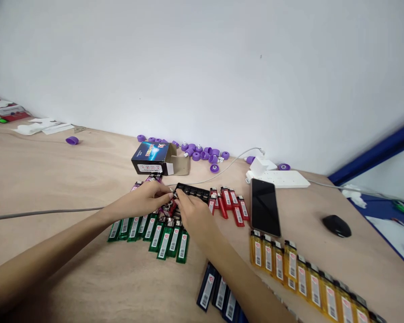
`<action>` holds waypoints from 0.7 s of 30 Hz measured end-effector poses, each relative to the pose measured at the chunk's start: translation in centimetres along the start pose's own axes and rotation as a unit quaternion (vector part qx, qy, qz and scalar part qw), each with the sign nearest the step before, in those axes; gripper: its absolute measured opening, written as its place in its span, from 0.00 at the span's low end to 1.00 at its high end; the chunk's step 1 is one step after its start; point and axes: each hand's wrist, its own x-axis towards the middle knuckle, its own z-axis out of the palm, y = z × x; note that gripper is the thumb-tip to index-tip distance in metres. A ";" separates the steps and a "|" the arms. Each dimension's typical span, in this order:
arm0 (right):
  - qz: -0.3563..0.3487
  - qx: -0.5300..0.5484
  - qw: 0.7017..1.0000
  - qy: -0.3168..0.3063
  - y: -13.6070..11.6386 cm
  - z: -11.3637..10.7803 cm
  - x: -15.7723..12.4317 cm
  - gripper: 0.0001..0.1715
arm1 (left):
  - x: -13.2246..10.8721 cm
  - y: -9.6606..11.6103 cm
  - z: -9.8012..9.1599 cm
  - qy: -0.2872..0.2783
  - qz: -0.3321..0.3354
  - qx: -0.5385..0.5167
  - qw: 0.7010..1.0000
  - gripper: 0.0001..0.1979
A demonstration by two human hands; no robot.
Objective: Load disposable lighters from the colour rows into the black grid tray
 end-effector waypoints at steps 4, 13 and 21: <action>0.013 0.006 1.000 -0.004 -0.1 -0.1 0.0 0.18 | 0.0 0.0 0.0 -0.003 0.005 -0.011 1.000 0.17; 0.037 0.042 0.998 -0.021 -0.3 -0.2 0.0 0.16 | 0.0 0.3 0.0 -0.003 -0.001 -0.026 1.000 0.14; 0.071 0.089 0.993 -0.022 -0.6 -0.4 0.3 0.11 | 0.0 0.4 -0.1 0.010 -0.023 -0.041 0.999 0.12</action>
